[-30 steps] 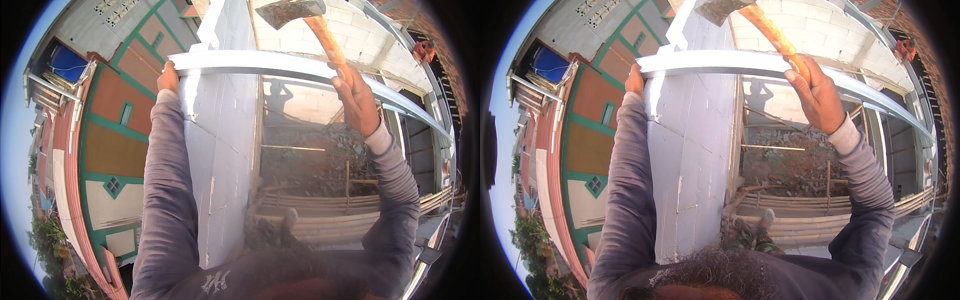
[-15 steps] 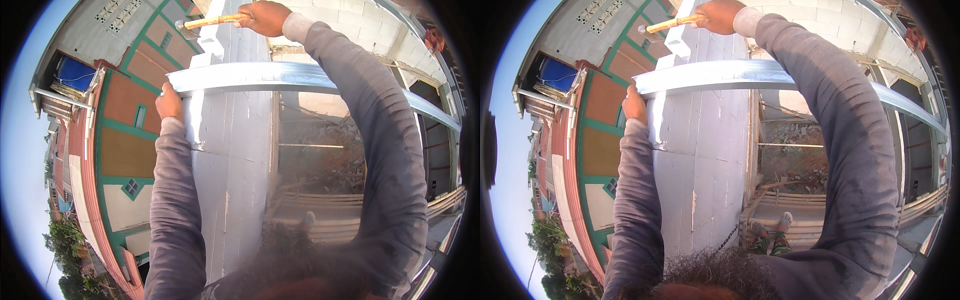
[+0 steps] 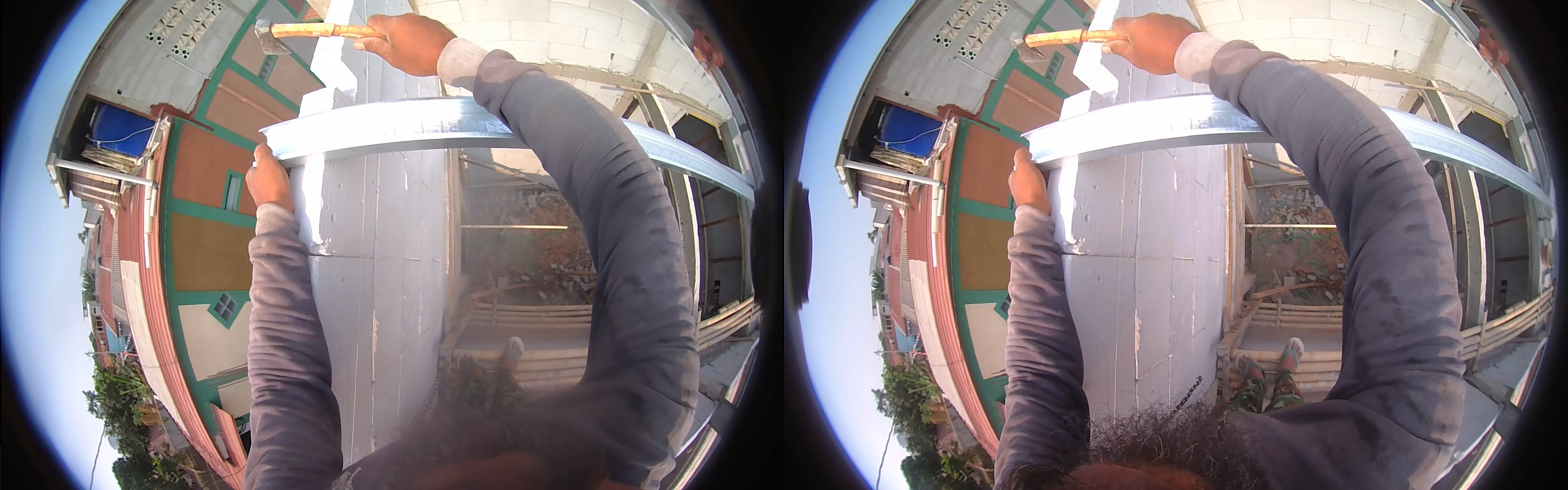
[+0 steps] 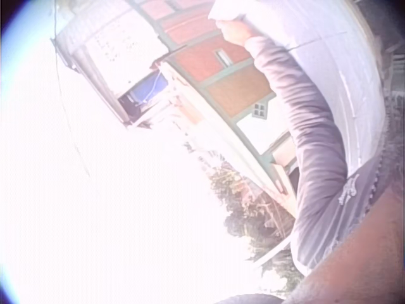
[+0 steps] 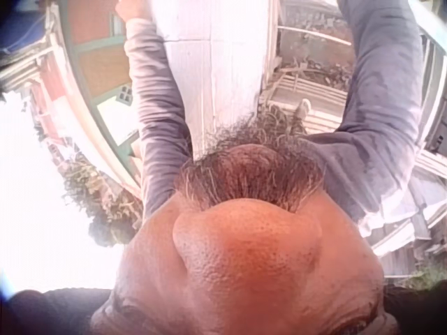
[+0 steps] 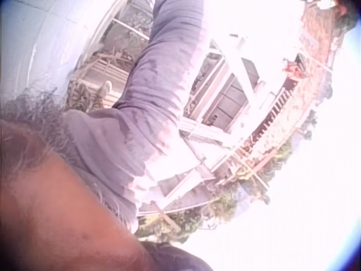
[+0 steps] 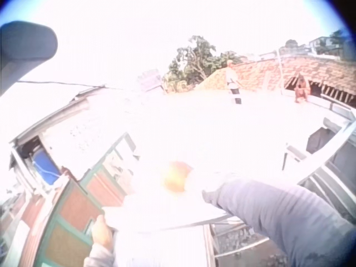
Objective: The person installs metal roof framing on top of a concrete block wall by positioning a long metal stud and hammering it into place.
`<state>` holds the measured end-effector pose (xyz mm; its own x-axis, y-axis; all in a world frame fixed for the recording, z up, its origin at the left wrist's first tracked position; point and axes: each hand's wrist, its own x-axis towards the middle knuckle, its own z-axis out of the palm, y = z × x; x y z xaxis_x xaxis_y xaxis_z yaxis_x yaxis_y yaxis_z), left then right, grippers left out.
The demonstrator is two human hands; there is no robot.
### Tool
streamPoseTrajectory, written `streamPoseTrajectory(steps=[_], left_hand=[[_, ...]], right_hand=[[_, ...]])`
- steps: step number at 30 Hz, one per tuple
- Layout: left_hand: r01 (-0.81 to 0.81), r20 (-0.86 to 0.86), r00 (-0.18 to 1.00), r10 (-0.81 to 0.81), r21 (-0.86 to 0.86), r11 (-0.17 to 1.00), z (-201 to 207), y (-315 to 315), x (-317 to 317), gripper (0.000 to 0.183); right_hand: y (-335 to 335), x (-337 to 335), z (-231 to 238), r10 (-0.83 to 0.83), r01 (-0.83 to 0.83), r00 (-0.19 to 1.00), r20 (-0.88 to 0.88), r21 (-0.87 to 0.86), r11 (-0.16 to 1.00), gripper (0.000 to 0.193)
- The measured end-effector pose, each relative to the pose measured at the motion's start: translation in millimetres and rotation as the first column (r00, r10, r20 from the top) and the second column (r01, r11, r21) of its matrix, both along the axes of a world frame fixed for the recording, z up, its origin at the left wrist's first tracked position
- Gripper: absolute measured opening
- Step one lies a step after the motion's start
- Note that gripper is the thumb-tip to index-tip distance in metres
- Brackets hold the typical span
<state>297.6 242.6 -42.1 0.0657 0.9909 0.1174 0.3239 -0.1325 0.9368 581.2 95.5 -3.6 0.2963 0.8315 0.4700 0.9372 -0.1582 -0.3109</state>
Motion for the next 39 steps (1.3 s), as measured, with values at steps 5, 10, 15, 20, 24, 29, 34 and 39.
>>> streamPoseTrajectory(steps=[5, 10, 15, 20, 24, 29, 34, 39], left_hand=[[0.041, 0.045, 0.998, -0.041, -0.011, 0.999, 5, -8, 5, 0.053], [0.016, 0.012, 1.000, -0.016, 0.004, 1.000, 9, -14, 0, 0.051], [0.037, 0.006, 0.999, -0.037, -0.008, 0.999, 7, -12, 1, 0.051], [0.031, 0.037, 0.999, -0.031, -0.003, 1.000, 12, -20, 8, 0.050], [0.041, 0.047, 0.998, -0.040, -0.023, 0.999, 10, -14, 2, 0.049], [0.039, -0.004, 0.999, -0.039, 0.018, 0.999, 8, -12, 6, 0.045], [0.035, 0.054, 0.998, -0.034, -0.017, 0.999, 9, -15, 3, 0.045], [0.050, 0.049, 0.998, -0.049, -0.020, 0.999, 9, -12, 3, 0.047]], right_hand=[[-12, 21, -29, -0.004, 0.054, 0.979, 0.202, -0.241, 0.969, 0.037], [-9, 9, -8, -0.075, 0.079, 0.997, 0.026, -0.188, 0.979, 0.038], [-17, 12, -31, -0.007, 0.005, 0.995, -0.100, -0.016, 1.000, 0.040], [-9, 28, -20, -0.060, 0.076, 0.995, 0.079, -0.219, 0.973, 0.045], [-13, 16, -5, -0.035, 0.022, 0.972, -0.232, -0.059, 0.998, 0.046], [-15, 32, -35, 0.008, 0.025, 0.994, 0.108, -0.306, 0.952, 0.046], [-17, 0, -7, -0.059, 0.049, 0.988, -0.146, -0.068, 0.996, 0.043], [-17, 11, -28, 0.000, 0.052, 0.985, 0.174, -0.296, 0.954, 0.041]])
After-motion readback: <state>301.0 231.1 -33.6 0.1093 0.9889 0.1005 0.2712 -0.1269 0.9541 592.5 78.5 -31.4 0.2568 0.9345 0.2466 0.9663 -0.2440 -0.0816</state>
